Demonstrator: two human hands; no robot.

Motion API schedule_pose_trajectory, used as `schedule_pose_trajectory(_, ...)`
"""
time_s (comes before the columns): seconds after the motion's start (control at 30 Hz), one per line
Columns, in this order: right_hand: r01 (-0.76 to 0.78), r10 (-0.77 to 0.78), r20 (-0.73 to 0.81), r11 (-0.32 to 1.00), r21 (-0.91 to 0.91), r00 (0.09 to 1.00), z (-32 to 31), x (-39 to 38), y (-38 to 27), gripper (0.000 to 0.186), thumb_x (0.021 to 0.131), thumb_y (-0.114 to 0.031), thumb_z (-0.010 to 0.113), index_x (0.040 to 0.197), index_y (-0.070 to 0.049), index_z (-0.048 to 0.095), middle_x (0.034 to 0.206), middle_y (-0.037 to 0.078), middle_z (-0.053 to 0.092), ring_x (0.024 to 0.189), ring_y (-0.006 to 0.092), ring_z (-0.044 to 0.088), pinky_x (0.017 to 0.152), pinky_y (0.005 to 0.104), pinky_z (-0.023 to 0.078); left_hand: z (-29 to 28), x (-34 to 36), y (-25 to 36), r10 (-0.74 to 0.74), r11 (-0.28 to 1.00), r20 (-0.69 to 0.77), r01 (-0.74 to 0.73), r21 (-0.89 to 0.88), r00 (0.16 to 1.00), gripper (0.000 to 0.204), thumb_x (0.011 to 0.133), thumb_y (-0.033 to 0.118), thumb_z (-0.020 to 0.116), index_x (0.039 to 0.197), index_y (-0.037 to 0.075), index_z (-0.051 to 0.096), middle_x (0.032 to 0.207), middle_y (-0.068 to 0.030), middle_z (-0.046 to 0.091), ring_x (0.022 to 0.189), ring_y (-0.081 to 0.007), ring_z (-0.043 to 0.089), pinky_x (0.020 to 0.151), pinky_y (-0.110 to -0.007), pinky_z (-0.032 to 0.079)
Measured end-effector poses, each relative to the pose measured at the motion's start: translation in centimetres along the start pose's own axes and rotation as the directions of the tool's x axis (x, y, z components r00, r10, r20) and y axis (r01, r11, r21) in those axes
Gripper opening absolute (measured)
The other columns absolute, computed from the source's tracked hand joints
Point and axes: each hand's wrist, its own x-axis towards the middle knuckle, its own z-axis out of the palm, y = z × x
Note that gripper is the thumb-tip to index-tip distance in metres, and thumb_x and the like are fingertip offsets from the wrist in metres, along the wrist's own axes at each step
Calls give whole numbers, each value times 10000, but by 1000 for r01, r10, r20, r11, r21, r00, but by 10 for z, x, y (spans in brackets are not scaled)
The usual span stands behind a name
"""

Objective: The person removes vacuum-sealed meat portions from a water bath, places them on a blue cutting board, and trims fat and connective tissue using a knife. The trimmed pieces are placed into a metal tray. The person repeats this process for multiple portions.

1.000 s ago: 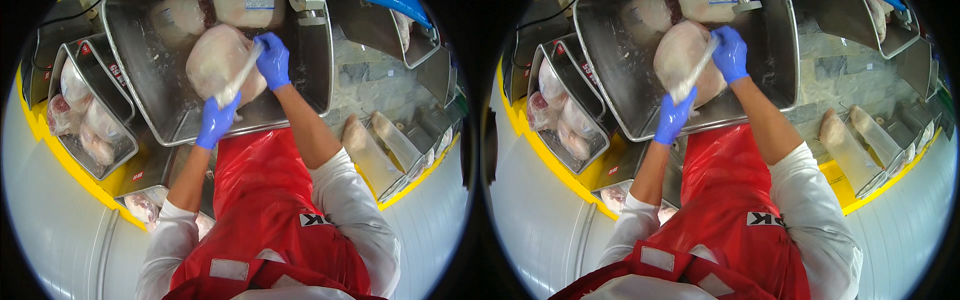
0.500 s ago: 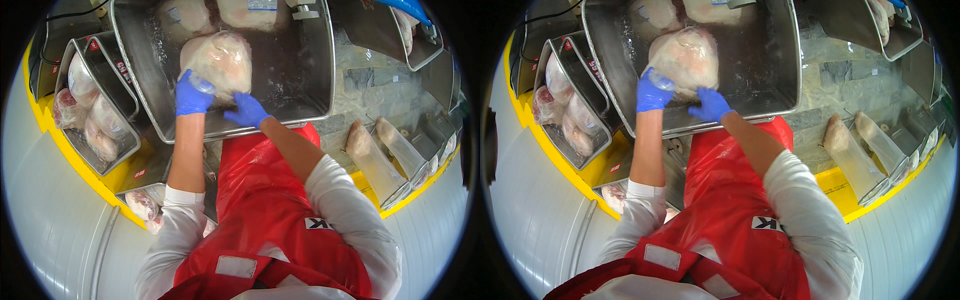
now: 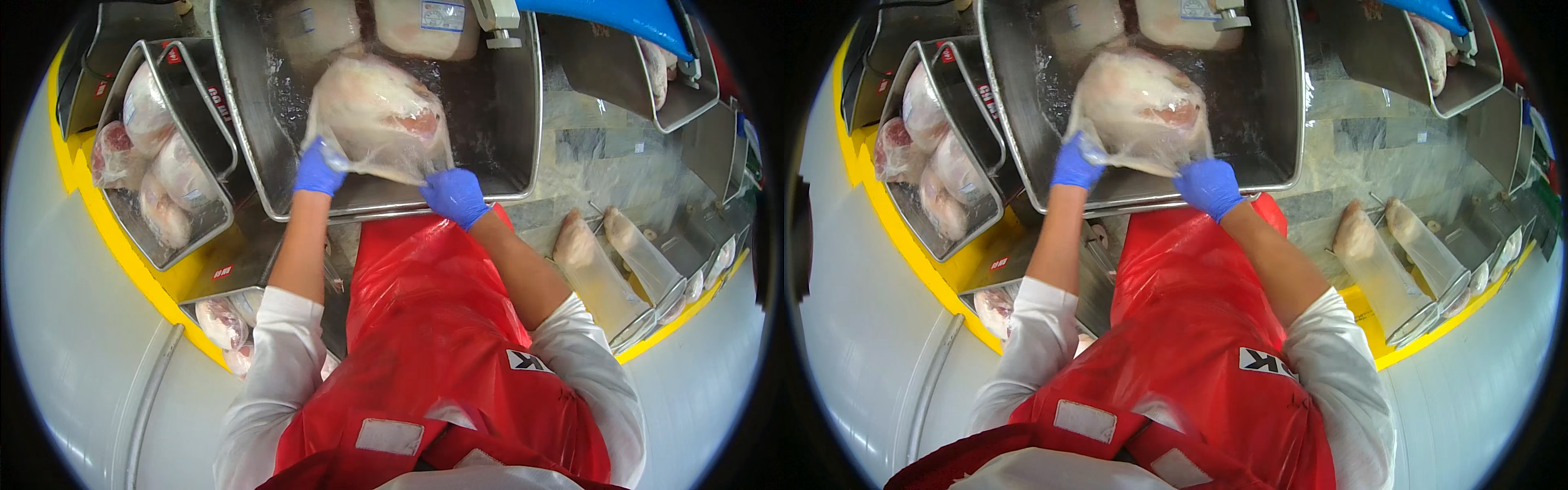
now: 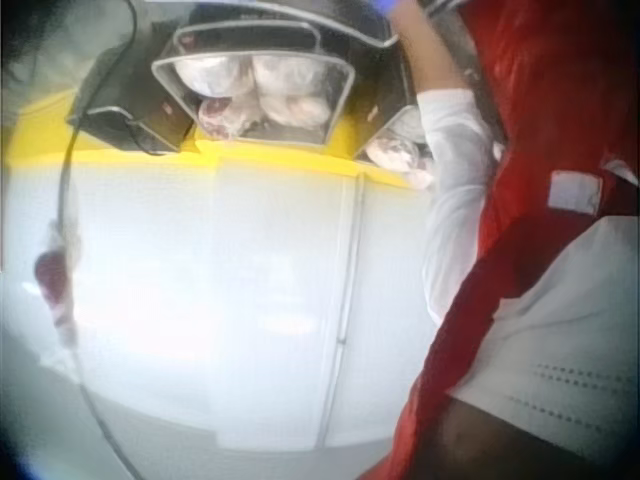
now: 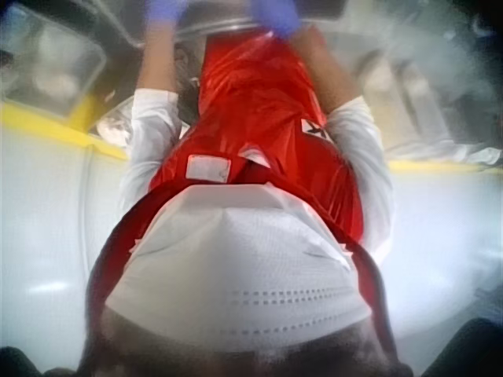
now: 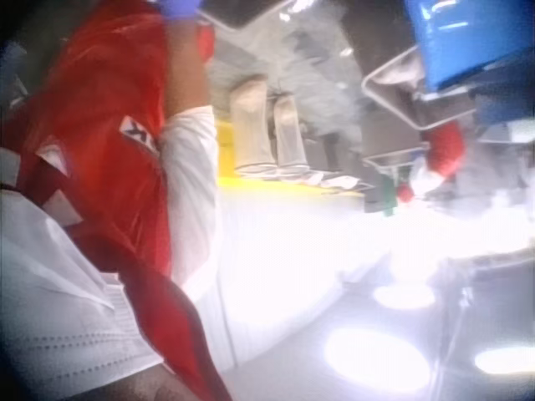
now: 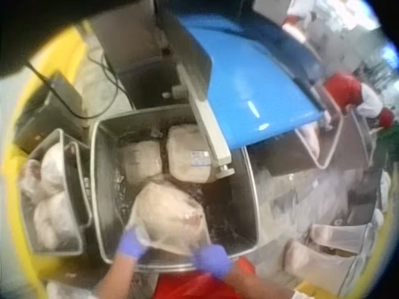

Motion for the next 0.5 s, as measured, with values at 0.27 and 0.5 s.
schedule_pose_trajectory(0.27, 20, -20, 55, 1000, 2, 998, 4, -53, 32, 273, 917, -351, 608, 858, -143, 775, 841, 168, 743, 786, 391, 717, 720, 513, 574, 105, -58, -27, 177, 953, 174, -213, 216, 969, 185, 869, 245, 642, 885, 74, 711, 972, -166, 735, 935, -364, 691, 864, -460, 555)
schedule_pose_trajectory(0.5, -52, 48, 32, 984, 170, 998, -97, -105, -7, 374, 852, -229, 703, 1211, -126, 717, 1085, 210, 725, 995, 394, 692, 887, 485, 557, -11, -121, 71, 234, 905, 93, -182, -384, 968, 209, 886, 109, 649, 1078, 30, 622, 943, -125, 694, 856, -301, 668, 782, -407, 548)
